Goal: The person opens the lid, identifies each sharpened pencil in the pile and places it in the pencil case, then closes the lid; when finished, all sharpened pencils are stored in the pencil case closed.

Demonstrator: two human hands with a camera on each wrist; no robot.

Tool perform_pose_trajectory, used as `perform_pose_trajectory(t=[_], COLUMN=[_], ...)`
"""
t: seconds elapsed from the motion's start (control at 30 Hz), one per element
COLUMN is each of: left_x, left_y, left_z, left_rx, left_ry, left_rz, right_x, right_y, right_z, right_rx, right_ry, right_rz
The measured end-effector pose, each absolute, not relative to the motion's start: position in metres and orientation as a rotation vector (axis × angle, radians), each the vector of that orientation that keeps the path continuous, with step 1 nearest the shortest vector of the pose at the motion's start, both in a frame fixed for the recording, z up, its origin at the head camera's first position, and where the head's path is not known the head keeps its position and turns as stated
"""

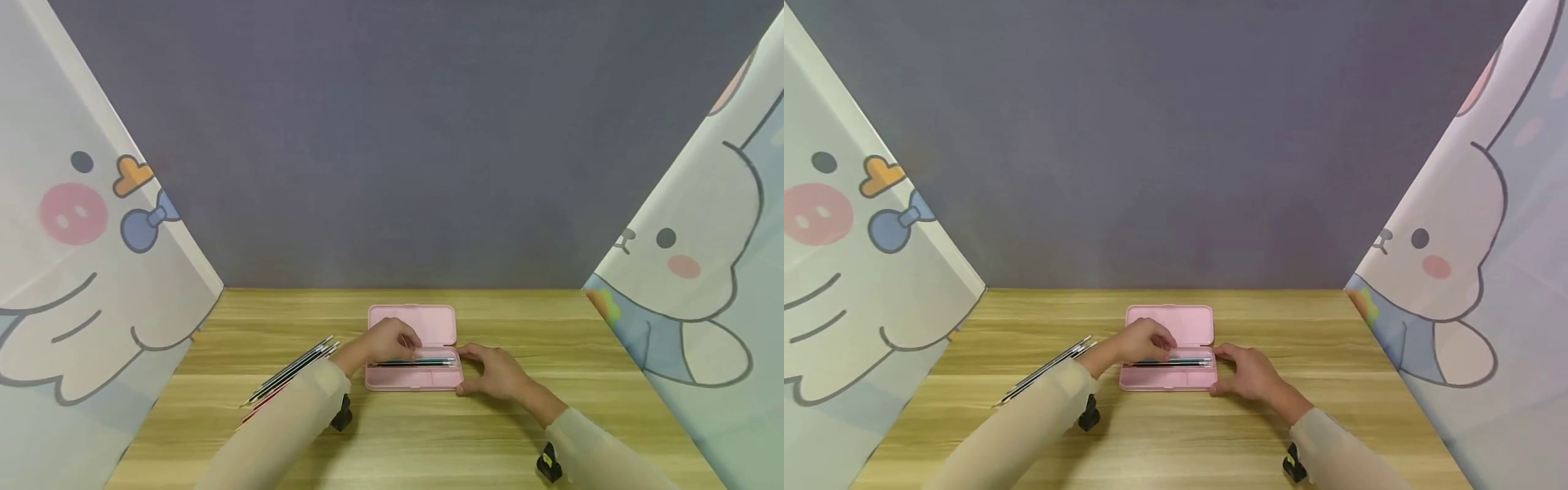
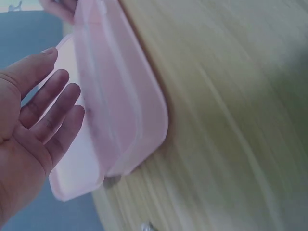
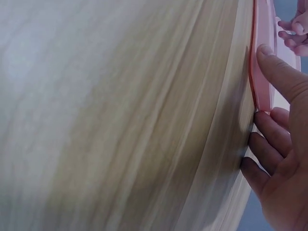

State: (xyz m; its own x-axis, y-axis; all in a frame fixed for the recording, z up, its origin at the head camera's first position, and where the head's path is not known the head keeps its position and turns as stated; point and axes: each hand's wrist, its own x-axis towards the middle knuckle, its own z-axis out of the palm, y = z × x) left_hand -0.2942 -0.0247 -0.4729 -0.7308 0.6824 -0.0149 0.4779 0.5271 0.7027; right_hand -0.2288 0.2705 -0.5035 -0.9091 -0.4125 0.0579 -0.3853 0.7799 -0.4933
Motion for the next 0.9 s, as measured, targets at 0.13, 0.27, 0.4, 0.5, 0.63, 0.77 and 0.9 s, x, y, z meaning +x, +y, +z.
perform_pose_trajectory(t=[0.13, 0.27, 0.4, 0.5, 0.63, 0.77, 0.9], left_x=[-0.293, -0.291, -0.286, -0.283, -0.278, -0.271, -0.265], left_y=[-0.044, -0.075, -0.115, -0.145, -0.183, -0.218, -0.247], left_z=[-0.463, -0.449, -0.439, -0.436, -0.442, -0.455, -0.468], left_rx=[0.964, 0.954, 0.882, 0.82, 0.774, 0.731, 0.613], left_ry=[2.448, 2.45, 2.493, 2.525, 2.55, 2.557, 2.53], left_rz=[1.094, 1.141, 1.167, 1.204, 1.252, 1.287, 1.324], right_x=[-0.229, -0.231, -0.235, -0.236, -0.235, -0.234, -0.233], right_y=[0.272, 0.273, 0.273, 0.272, 0.272, 0.274, 0.274], right_z=[-0.502, -0.498, -0.496, -0.497, -0.502, -0.51, -0.515], right_rx=[-0.687, -0.73, -0.769, -0.78, -0.775, -0.753, -0.729], right_ry=[2.933, 2.913, 2.878, 2.866, 2.861, 2.856, 2.853], right_rz=[-0.718, -0.681, -0.689, -0.717, -0.785, -0.88, -0.959])
